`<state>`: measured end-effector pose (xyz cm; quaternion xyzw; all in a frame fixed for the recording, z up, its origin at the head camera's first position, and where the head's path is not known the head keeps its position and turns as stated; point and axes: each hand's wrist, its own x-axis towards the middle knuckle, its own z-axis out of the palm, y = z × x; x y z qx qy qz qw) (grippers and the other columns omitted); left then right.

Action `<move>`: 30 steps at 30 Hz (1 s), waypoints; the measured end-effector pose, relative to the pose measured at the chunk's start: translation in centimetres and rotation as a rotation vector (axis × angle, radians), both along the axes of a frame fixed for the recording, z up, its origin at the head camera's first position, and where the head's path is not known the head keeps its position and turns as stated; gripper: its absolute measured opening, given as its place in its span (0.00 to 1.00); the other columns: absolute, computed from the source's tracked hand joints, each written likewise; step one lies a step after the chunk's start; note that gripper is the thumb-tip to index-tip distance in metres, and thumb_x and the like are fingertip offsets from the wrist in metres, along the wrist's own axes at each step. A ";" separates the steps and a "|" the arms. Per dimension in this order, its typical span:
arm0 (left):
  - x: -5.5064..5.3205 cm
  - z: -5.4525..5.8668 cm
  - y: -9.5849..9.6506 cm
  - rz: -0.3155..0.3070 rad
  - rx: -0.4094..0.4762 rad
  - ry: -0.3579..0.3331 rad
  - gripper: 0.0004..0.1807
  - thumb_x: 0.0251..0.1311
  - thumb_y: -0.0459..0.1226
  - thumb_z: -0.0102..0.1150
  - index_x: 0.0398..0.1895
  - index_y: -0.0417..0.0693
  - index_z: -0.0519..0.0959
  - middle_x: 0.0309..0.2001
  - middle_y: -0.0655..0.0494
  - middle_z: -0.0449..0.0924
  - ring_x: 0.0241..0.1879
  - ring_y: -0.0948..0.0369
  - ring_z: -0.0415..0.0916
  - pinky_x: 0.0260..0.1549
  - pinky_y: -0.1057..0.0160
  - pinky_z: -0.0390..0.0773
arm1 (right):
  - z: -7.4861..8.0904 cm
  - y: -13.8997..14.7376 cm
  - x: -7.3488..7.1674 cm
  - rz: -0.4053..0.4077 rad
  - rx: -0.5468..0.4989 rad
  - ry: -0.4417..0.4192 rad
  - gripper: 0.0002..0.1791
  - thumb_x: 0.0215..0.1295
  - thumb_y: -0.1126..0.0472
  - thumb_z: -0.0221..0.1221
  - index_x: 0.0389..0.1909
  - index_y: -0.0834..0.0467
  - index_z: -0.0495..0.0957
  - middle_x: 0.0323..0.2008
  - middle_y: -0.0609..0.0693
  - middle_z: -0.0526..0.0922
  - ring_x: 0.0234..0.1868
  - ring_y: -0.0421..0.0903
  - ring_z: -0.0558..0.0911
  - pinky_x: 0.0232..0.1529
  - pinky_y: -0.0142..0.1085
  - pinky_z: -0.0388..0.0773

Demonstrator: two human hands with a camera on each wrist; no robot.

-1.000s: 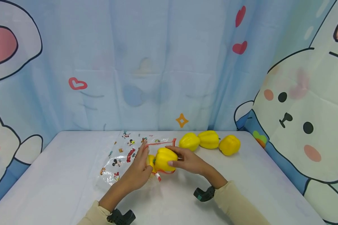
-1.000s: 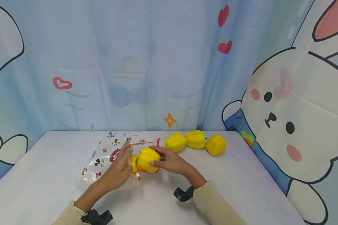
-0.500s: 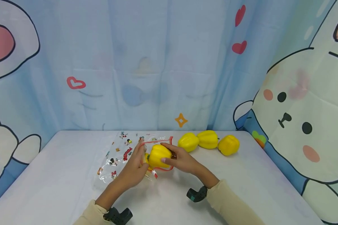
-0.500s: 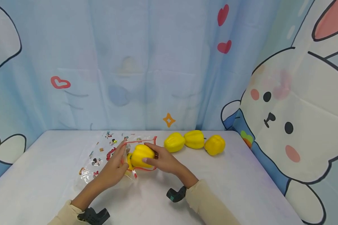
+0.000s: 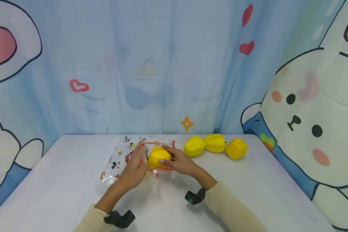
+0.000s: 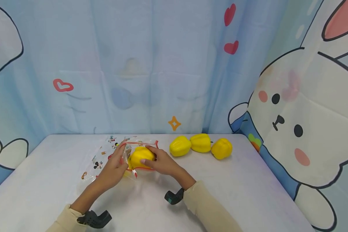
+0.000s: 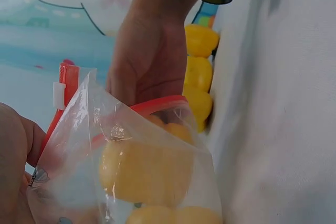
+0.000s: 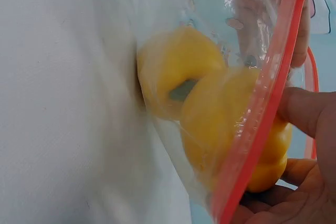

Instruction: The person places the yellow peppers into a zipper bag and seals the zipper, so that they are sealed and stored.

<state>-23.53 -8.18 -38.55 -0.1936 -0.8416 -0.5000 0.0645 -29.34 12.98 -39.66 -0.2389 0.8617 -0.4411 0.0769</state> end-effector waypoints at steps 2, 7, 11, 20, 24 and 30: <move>0.0 0.0 0.0 0.002 0.001 -0.003 0.37 0.65 0.30 0.46 0.76 0.36 0.46 0.77 0.54 0.38 0.74 0.53 0.42 0.67 0.51 0.53 | -0.2 0.0 -0.2 -0.027 0.022 0.005 0.38 0.65 0.50 0.62 0.72 0.59 0.61 0.63 0.54 0.72 0.53 0.47 0.75 0.55 0.39 0.75; -0.1 -0.1 -0.1 0.001 -0.002 -0.011 0.37 0.64 0.30 0.45 0.76 0.35 0.46 0.77 0.53 0.37 0.74 0.52 0.45 0.67 0.50 0.53 | -0.7 -0.4 -0.4 -0.043 0.085 0.029 0.37 0.63 0.52 0.64 0.71 0.59 0.64 0.62 0.54 0.73 0.50 0.47 0.75 0.55 0.41 0.75; -0.3 -0.1 -0.3 0.014 -0.008 -0.003 0.38 0.64 0.29 0.45 0.76 0.36 0.45 0.77 0.51 0.37 0.74 0.52 0.41 0.67 0.51 0.52 | -0.7 -0.5 -0.5 -0.026 0.095 0.038 0.38 0.63 0.53 0.64 0.71 0.59 0.63 0.63 0.54 0.72 0.50 0.47 0.74 0.55 0.41 0.75; -0.5 0.0 -0.7 0.025 0.005 -0.002 0.38 0.65 0.29 0.43 0.77 0.37 0.44 0.77 0.53 0.35 0.75 0.53 0.40 0.67 0.51 0.50 | 0.2 -0.2 -0.4 0.049 0.005 0.042 0.35 0.64 0.60 0.63 0.69 0.66 0.64 0.67 0.58 0.68 0.66 0.53 0.68 0.64 0.47 0.64; -0.4 0.3 -0.9 0.022 0.004 0.025 0.38 0.64 0.28 0.44 0.77 0.38 0.44 0.77 0.52 0.36 0.74 0.53 0.41 0.67 0.51 0.51 | 0.5 0.0 -0.2 0.049 -0.006 0.078 0.32 0.65 0.59 0.62 0.68 0.66 0.65 0.67 0.57 0.68 0.69 0.54 0.64 0.66 0.48 0.61; -0.1 0.7 -1.2 -0.014 0.036 0.081 0.40 0.62 0.26 0.45 0.77 0.39 0.44 0.77 0.56 0.36 0.53 0.50 0.70 0.26 0.64 0.74 | 1.7 0.5 0.4 0.024 -0.047 0.161 0.33 0.67 0.60 0.60 0.70 0.66 0.63 0.69 0.57 0.64 0.73 0.53 0.57 0.67 0.47 0.58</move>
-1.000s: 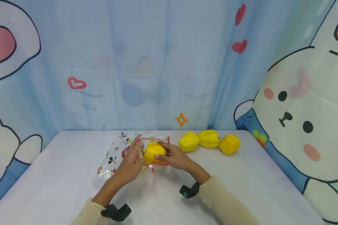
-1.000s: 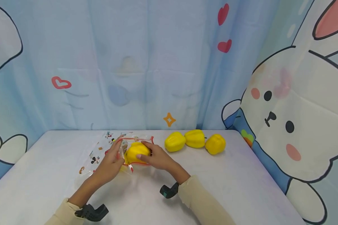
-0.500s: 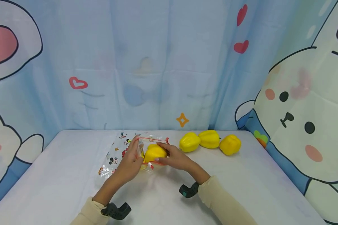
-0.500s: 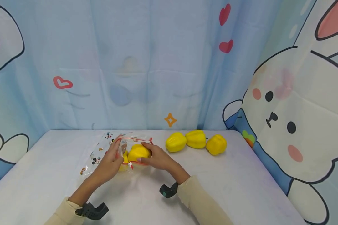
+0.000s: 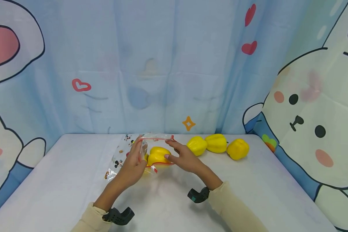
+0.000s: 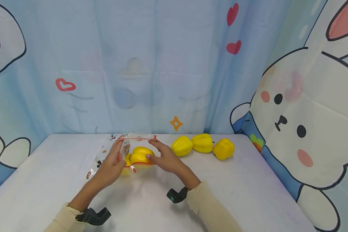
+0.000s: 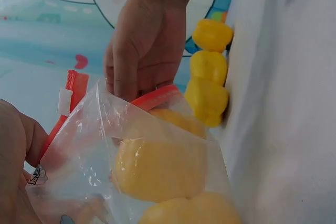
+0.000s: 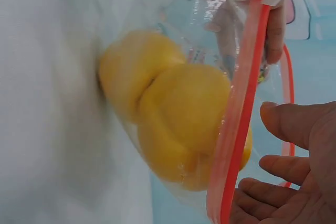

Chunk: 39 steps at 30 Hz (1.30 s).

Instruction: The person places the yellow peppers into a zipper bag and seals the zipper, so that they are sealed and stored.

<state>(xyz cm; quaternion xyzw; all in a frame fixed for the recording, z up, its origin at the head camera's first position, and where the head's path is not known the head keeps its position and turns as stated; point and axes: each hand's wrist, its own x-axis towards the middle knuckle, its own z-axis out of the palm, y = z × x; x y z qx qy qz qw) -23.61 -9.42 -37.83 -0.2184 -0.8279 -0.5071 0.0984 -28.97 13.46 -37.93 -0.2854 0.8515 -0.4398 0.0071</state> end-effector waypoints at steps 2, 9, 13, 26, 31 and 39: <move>0.2 0.3 0.0 -0.011 0.018 0.005 0.40 0.62 0.26 0.45 0.77 0.39 0.44 0.77 0.57 0.35 0.50 0.50 0.70 0.19 0.65 0.68 | 0.6 0.3 0.3 0.010 -0.040 0.012 0.32 0.68 0.60 0.59 0.70 0.67 0.62 0.70 0.58 0.63 0.73 0.53 0.56 0.67 0.48 0.58; 0.4 0.9 0.0 -0.006 0.017 0.008 0.40 0.63 0.26 0.45 0.77 0.40 0.42 0.77 0.57 0.34 0.72 0.53 0.47 0.24 0.68 0.74 | 1.9 1.0 0.9 0.060 -0.078 0.011 0.30 0.69 0.60 0.57 0.69 0.66 0.64 0.69 0.59 0.64 0.72 0.53 0.58 0.67 0.47 0.59; 0.5 0.8 0.0 0.014 0.030 -0.025 0.40 0.64 0.27 0.45 0.78 0.42 0.42 0.77 0.59 0.33 0.69 0.53 0.55 0.23 0.68 0.75 | 2.0 1.4 1.0 0.099 -0.076 0.000 0.27 0.70 0.60 0.56 0.67 0.63 0.68 0.67 0.56 0.68 0.71 0.51 0.61 0.66 0.45 0.61; 0.0 0.2 0.1 0.045 0.076 -0.090 0.41 0.64 0.27 0.44 0.78 0.44 0.41 0.77 0.59 0.32 0.71 0.55 0.51 0.18 0.67 0.70 | 2.4 4.0 0.1 0.144 -0.257 0.031 0.18 0.73 0.64 0.52 0.58 0.68 0.76 0.51 0.60 0.82 0.53 0.52 0.81 0.53 0.42 0.77; 0.0 0.0 0.3 0.031 0.069 -0.090 0.40 0.64 0.28 0.44 0.78 0.43 0.40 0.77 0.59 0.32 0.72 0.57 0.47 0.18 0.67 0.69 | 1.3 5.6 -1.2 0.112 -0.418 0.106 0.15 0.72 0.69 0.51 0.54 0.73 0.76 0.48 0.66 0.82 0.47 0.53 0.84 0.48 0.41 0.80; 0.1 -0.1 0.3 0.010 0.068 -0.096 0.40 0.64 0.28 0.43 0.78 0.42 0.40 0.77 0.59 0.31 0.73 0.56 0.42 0.19 0.67 0.69 | 0.4 6.9 -2.2 -0.019 -0.341 0.095 0.15 0.70 0.69 0.53 0.53 0.70 0.78 0.47 0.62 0.83 0.49 0.52 0.83 0.49 0.36 0.78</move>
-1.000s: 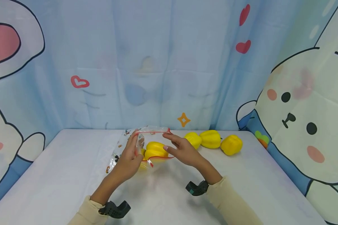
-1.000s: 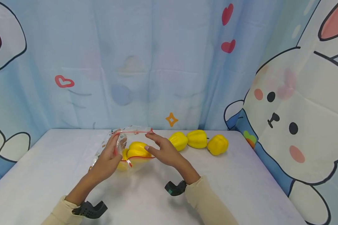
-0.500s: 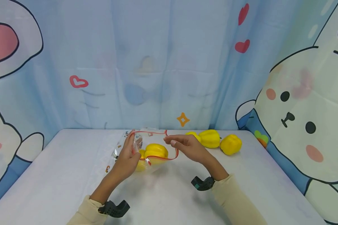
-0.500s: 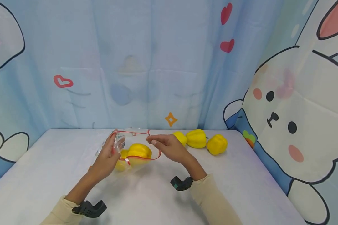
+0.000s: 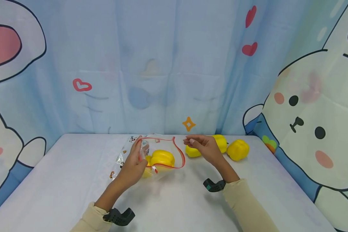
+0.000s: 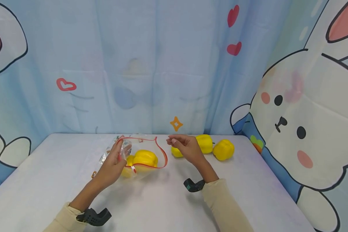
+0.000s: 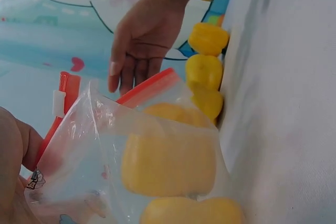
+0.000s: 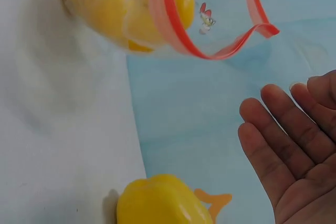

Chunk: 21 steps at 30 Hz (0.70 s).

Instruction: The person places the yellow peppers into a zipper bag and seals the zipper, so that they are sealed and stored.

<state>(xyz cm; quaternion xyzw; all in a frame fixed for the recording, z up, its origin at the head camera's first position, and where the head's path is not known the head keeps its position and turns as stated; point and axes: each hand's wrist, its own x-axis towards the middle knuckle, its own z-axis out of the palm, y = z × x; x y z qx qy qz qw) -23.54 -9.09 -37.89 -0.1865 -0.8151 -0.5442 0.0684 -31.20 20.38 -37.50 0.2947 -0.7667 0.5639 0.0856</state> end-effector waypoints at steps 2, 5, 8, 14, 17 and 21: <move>0.0 0.0 0.0 -0.001 -0.006 -0.002 0.40 0.65 0.28 0.43 0.78 0.42 0.39 0.77 0.59 0.31 0.73 0.56 0.42 0.19 0.67 0.69 | -0.2 0.1 -0.1 -0.045 0.047 -0.002 0.15 0.70 0.70 0.53 0.54 0.70 0.77 0.48 0.62 0.83 0.51 0.55 0.82 0.51 0.34 0.77; 0.0 0.0 0.0 0.003 -0.011 0.004 0.40 0.64 0.28 0.43 0.78 0.42 0.40 0.77 0.58 0.31 0.74 0.56 0.40 0.19 0.67 0.69 | -0.4 0.4 -0.3 -0.117 0.116 0.001 0.15 0.69 0.70 0.54 0.54 0.69 0.78 0.49 0.62 0.82 0.54 0.57 0.80 0.53 0.35 0.76; 0.0 -0.1 0.0 0.001 -0.009 0.007 0.40 0.64 0.28 0.43 0.78 0.42 0.40 0.77 0.58 0.32 0.74 0.55 0.42 0.20 0.67 0.70 | -0.6 0.9 -0.6 -0.168 0.154 -0.009 0.16 0.68 0.67 0.57 0.55 0.67 0.78 0.52 0.60 0.81 0.56 0.56 0.78 0.54 0.38 0.76; 0.1 -0.2 0.2 -0.008 -0.005 0.006 0.40 0.65 0.28 0.42 0.78 0.42 0.40 0.77 0.60 0.32 0.73 0.56 0.49 0.20 0.67 0.70 | -1.2 2.4 -1.4 -0.220 0.184 -0.021 0.23 0.67 0.62 0.60 0.61 0.64 0.75 0.60 0.57 0.76 0.64 0.53 0.71 0.61 0.43 0.69; 0.1 -0.2 0.3 -0.003 0.002 0.006 0.40 0.65 0.28 0.43 0.78 0.42 0.41 0.77 0.60 0.33 0.71 0.57 0.54 0.17 0.67 0.68 | -1.7 3.2 -1.8 -0.268 0.234 -0.020 0.26 0.68 0.59 0.59 0.65 0.63 0.71 0.64 0.58 0.72 0.67 0.54 0.67 0.63 0.46 0.66; 0.1 -0.2 0.3 -0.012 0.013 0.010 0.40 0.64 0.27 0.43 0.77 0.41 0.41 0.77 0.59 0.33 0.71 0.56 0.55 0.17 0.67 0.68 | -2.3 4.0 -2.1 -0.324 0.279 -0.065 0.29 0.69 0.56 0.58 0.68 0.60 0.67 0.68 0.58 0.66 0.69 0.56 0.64 0.65 0.48 0.63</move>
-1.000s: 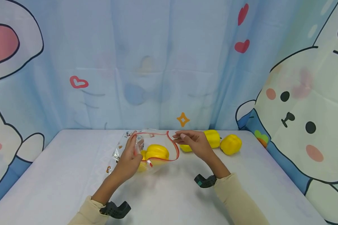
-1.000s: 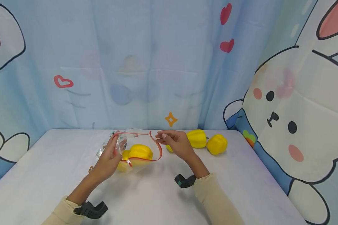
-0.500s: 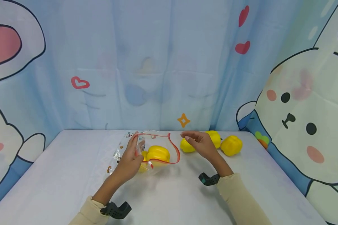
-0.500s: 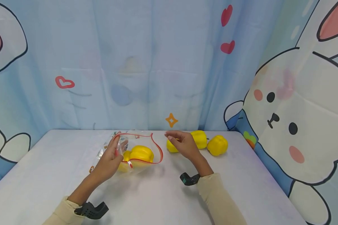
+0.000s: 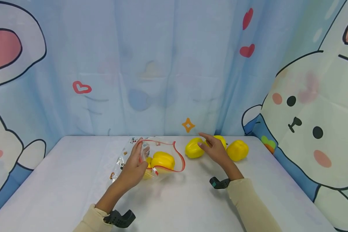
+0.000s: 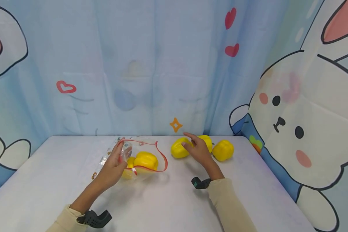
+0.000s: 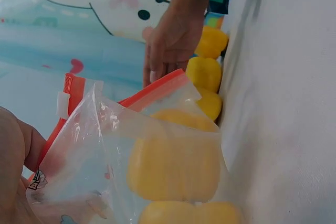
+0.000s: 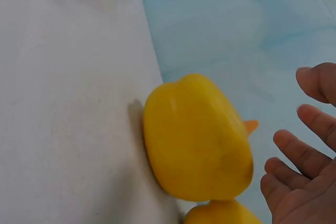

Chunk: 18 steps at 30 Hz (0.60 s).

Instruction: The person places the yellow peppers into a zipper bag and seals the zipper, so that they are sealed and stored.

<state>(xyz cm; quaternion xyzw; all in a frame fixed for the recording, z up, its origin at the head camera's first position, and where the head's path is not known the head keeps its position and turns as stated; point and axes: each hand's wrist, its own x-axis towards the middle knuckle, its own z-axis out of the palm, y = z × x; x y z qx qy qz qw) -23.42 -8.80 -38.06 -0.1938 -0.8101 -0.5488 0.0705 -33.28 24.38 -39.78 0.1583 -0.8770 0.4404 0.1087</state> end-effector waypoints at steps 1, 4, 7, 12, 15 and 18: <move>0.0 0.0 0.0 -0.002 0.002 0.000 0.40 0.64 0.27 0.43 0.77 0.41 0.41 0.77 0.59 0.33 0.71 0.56 0.55 0.17 0.68 0.68 | -0.1 0.1 -0.1 -0.007 0.008 -0.017 0.30 0.69 0.55 0.58 0.69 0.59 0.66 0.69 0.58 0.65 0.70 0.56 0.62 0.66 0.48 0.62; 0.1 -0.1 0.1 -0.003 -0.005 0.000 0.40 0.65 0.27 0.44 0.78 0.41 0.41 0.77 0.59 0.34 0.70 0.57 0.57 0.20 0.68 0.72 | -0.6 0.3 -0.3 -0.021 0.029 -0.066 0.32 0.69 0.54 0.58 0.71 0.57 0.64 0.71 0.58 0.61 0.71 0.57 0.59 0.67 0.49 0.60; 0.0 -0.2 0.2 0.015 -0.036 0.004 0.40 0.65 0.27 0.45 0.78 0.42 0.42 0.77 0.60 0.35 0.70 0.59 0.57 0.39 0.69 0.79 | -1.1 0.5 -0.5 -0.020 0.042 -0.104 0.34 0.69 0.52 0.58 0.73 0.55 0.61 0.72 0.59 0.58 0.72 0.57 0.57 0.68 0.49 0.58; -0.1 -0.3 0.2 0.021 -0.048 0.012 0.40 0.64 0.27 0.45 0.77 0.41 0.43 0.77 0.59 0.35 0.70 0.59 0.57 0.58 0.60 0.67 | -1.5 0.4 -0.6 -0.009 0.080 -0.142 0.35 0.69 0.52 0.58 0.74 0.55 0.59 0.73 0.58 0.57 0.72 0.56 0.58 0.68 0.48 0.58; -0.2 -0.3 0.1 0.013 -0.051 0.026 0.40 0.64 0.26 0.45 0.77 0.40 0.42 0.77 0.57 0.34 0.72 0.57 0.52 0.63 0.55 0.62 | -1.5 0.3 -0.6 -0.010 0.093 -0.142 0.34 0.68 0.54 0.58 0.73 0.56 0.60 0.71 0.59 0.59 0.70 0.58 0.62 0.66 0.50 0.61; -0.1 -0.3 0.1 0.010 -0.060 0.036 0.40 0.63 0.26 0.45 0.77 0.38 0.42 0.78 0.54 0.34 0.74 0.54 0.43 0.67 0.51 0.54 | -1.6 0.2 -0.6 -0.010 0.087 -0.130 0.32 0.68 0.59 0.59 0.72 0.57 0.62 0.70 0.60 0.62 0.67 0.60 0.66 0.63 0.50 0.65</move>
